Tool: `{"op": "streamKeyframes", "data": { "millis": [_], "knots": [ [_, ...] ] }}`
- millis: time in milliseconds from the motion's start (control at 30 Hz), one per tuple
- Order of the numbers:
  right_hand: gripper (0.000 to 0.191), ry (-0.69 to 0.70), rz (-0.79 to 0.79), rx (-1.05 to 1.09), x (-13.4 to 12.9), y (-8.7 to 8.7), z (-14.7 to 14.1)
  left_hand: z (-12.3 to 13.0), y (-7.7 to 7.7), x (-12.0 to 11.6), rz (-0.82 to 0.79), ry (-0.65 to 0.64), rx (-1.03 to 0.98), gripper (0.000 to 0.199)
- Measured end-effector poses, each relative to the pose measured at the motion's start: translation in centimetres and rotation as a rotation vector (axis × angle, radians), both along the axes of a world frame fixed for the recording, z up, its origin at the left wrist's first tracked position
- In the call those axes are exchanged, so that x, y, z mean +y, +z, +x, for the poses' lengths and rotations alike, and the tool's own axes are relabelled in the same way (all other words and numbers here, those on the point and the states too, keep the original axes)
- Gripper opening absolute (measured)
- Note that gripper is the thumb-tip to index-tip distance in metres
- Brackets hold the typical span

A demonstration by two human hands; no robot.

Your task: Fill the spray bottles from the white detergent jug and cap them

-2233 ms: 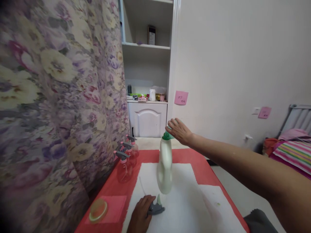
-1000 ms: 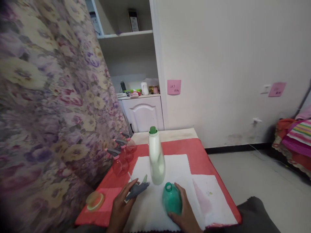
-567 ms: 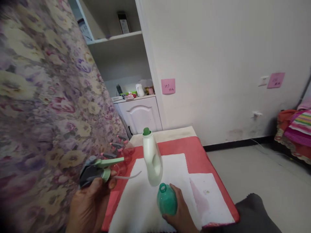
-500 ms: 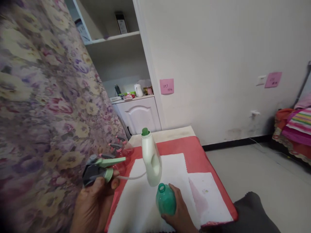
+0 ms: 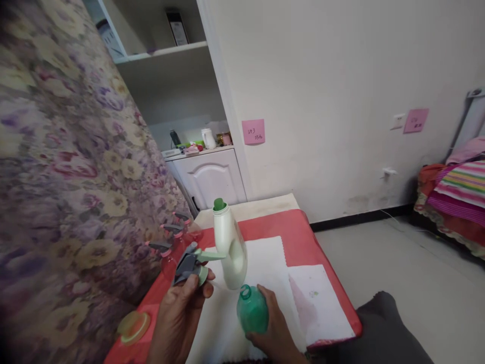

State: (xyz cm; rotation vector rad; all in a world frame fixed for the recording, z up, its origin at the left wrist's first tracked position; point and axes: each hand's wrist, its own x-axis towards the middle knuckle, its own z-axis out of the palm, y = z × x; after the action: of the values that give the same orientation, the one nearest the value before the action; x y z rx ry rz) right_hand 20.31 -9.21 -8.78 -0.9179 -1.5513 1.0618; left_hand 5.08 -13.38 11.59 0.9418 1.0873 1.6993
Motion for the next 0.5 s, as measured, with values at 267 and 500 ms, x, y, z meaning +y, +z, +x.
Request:
{"op": "streamKeyframes", "data": {
  "millis": [267,500],
  "knots": [
    [0.087,0.002,0.012,-0.005,0.1,-0.2,-0.1,1.2,-1.6,1.2,-0.029,-0.040,0.184,0.033],
    [0.087,-0.013,-0.004,-0.005,0.1,0.1,-0.2,2.1,-4.7,2.4,-0.179,-0.043,0.335,0.034]
  ]
}}
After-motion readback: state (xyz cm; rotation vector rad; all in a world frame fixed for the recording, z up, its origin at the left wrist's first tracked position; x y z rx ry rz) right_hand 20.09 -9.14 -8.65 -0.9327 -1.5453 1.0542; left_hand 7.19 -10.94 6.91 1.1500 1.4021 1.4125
